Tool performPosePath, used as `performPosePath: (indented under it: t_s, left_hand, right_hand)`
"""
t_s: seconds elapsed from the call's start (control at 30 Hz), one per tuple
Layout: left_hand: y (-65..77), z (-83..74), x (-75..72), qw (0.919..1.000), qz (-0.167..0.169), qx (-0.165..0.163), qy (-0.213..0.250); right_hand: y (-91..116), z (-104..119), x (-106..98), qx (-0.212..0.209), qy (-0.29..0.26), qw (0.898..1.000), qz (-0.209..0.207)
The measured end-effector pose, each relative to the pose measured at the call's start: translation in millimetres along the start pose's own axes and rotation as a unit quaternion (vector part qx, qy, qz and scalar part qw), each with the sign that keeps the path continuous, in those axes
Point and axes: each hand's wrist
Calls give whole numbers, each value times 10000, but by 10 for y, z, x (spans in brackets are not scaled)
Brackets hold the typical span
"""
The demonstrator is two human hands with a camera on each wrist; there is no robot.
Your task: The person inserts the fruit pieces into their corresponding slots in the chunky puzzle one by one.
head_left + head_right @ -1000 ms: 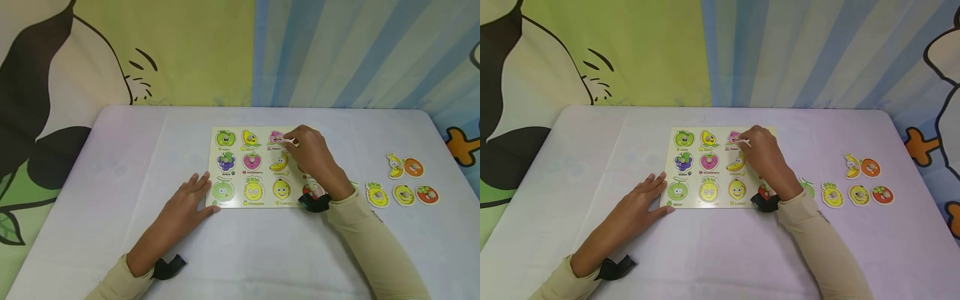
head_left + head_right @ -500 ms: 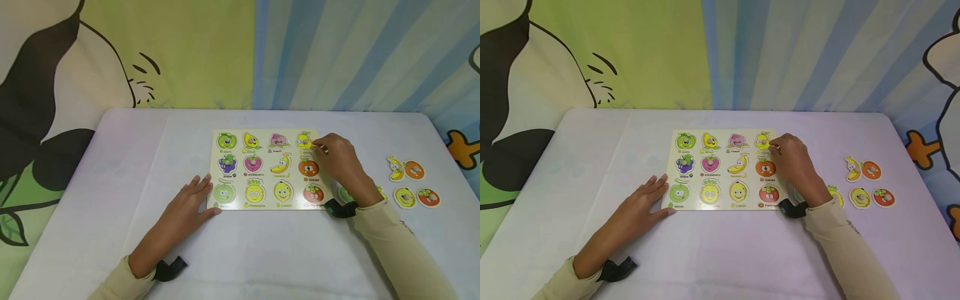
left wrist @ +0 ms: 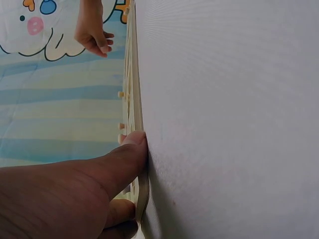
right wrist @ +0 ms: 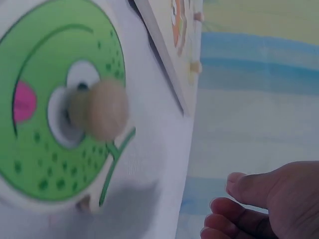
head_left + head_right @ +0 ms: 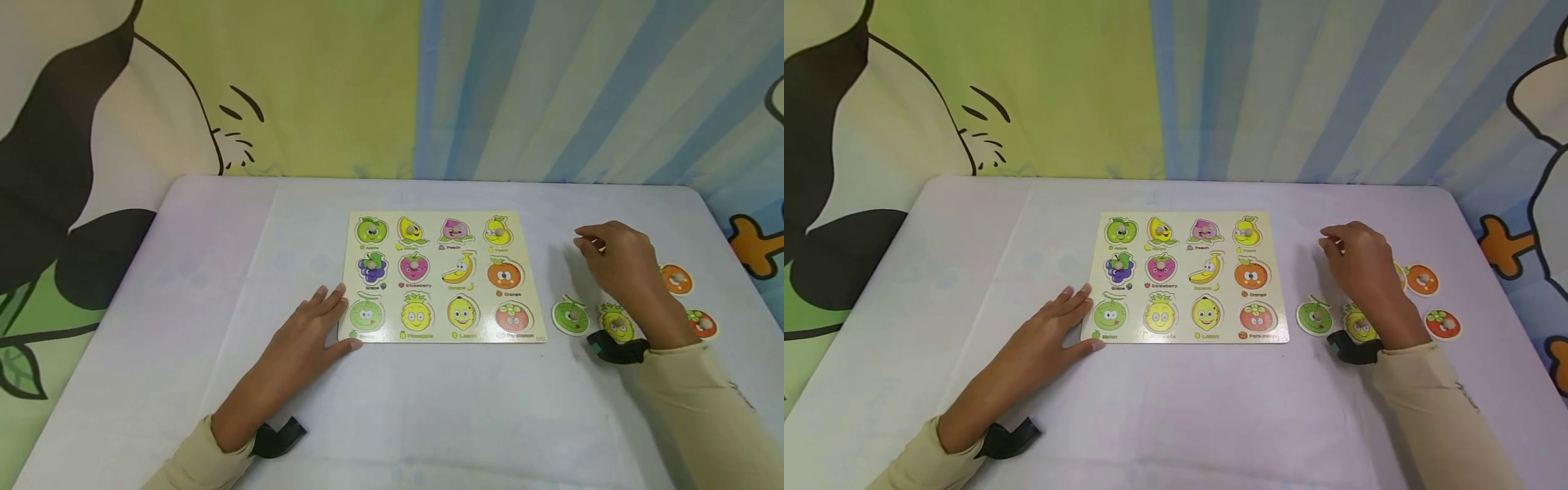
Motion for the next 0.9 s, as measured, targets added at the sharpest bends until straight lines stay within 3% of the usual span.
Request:
performPosePath:
  t_s: [0.37,0.6,0.9]
  left_hand:
    - [-6,-12,22,10000,53,-58,3]
    - [-6,-6,11,9999,29,-58,-78]
    - [-10,-2,14,9999,27,-78,-71]
  right_hand:
    - [125,-293,-161,174,286,9994,-12]
    - [178,-493,-280,708,562,9954,315]
    - [285,-696,-340,1133,854,9892,379]
Point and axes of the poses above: each hand's wrist, its own y-axis away from the middle knuckle, its own x-axis out of the palm, z = x × y, and after that the axes turned 9 degrees about -z, right-handed
